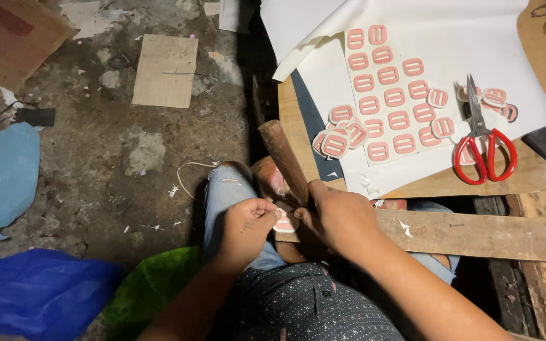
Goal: The person sits on the floor and uses a curved metal tool to press and shape small white oval pieces with pink markings. They repeatedly pick up each piece, press it against a wooden block, and place it back on a sheet. Scissors and other pieces are visible on the work surface.
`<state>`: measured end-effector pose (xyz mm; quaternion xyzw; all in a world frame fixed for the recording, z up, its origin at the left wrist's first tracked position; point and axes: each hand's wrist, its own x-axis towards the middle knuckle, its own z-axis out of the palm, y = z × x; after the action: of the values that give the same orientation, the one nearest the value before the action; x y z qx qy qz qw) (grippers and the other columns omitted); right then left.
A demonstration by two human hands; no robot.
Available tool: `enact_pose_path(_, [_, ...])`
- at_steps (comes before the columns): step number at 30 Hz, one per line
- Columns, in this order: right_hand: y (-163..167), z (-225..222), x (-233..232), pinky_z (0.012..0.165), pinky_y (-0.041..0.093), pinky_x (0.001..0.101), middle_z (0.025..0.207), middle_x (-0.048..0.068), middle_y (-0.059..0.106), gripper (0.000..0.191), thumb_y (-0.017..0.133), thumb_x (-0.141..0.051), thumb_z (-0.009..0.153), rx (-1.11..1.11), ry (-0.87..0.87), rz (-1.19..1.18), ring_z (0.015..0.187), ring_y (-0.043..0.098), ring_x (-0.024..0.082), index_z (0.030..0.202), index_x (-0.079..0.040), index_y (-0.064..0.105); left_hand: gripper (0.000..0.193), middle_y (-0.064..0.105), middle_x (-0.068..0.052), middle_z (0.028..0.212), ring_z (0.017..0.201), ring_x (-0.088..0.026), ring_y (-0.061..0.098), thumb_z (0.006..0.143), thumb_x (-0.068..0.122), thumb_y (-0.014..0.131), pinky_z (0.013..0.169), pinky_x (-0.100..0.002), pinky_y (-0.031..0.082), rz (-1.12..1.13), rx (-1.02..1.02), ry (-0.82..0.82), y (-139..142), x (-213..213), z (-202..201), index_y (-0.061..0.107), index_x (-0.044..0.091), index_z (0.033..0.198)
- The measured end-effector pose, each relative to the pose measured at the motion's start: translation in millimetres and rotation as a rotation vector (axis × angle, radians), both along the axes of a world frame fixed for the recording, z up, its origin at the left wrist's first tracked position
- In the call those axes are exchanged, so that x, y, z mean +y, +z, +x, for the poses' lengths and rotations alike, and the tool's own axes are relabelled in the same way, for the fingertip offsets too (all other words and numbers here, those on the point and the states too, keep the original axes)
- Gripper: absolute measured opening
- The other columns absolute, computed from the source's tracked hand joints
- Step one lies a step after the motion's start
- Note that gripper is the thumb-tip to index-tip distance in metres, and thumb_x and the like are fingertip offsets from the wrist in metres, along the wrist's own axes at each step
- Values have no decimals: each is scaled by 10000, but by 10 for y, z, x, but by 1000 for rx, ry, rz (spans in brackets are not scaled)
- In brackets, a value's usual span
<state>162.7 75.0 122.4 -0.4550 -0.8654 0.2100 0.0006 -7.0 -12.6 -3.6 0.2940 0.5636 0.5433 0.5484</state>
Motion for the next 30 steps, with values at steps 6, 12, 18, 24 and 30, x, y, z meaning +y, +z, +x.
enact_pose_path(6, [-53,-31,92,611,513,553,688,207,678,391,722,-385,857,34,35,15,710,669,447,950,-46,551,139,755,-107,920,838,-128,723,894,-5,627,770,-247,576,92,-22,-50,74,20,-22,662,-73,1010])
enact_pose_path(12, [-61,10,46,620,510,546,691,208,679,402,723,-400,857,24,14,-15,716,668,446,958,-53,545,156,763,-130,889,799,-149,725,872,3,634,735,-267,579,36,95,-53,90,0,-54,676,-91,989])
enact_pose_path(18, [-35,75,-119,591,513,546,782,181,698,373,702,-368,874,110,35,77,695,675,435,945,-43,534,185,730,-88,895,805,-138,693,848,2,699,751,-270,564,-37,-84,37,-68,11,-36,641,-47,1017])
enact_pose_path(24, [-19,13,-55,626,523,536,769,174,696,378,698,-395,879,25,10,28,731,682,424,956,-61,539,164,742,-113,890,803,-157,686,881,8,676,748,-273,550,-112,-140,-35,-161,-31,-49,679,-92,1010])
enact_pose_path(30, [24,-11,-1,620,519,538,775,169,698,365,704,-379,869,28,-3,47,726,682,424,945,-60,544,175,746,-113,923,829,-135,701,897,17,659,755,-266,561,-43,63,-30,-171,36,-7,655,-78,1043])
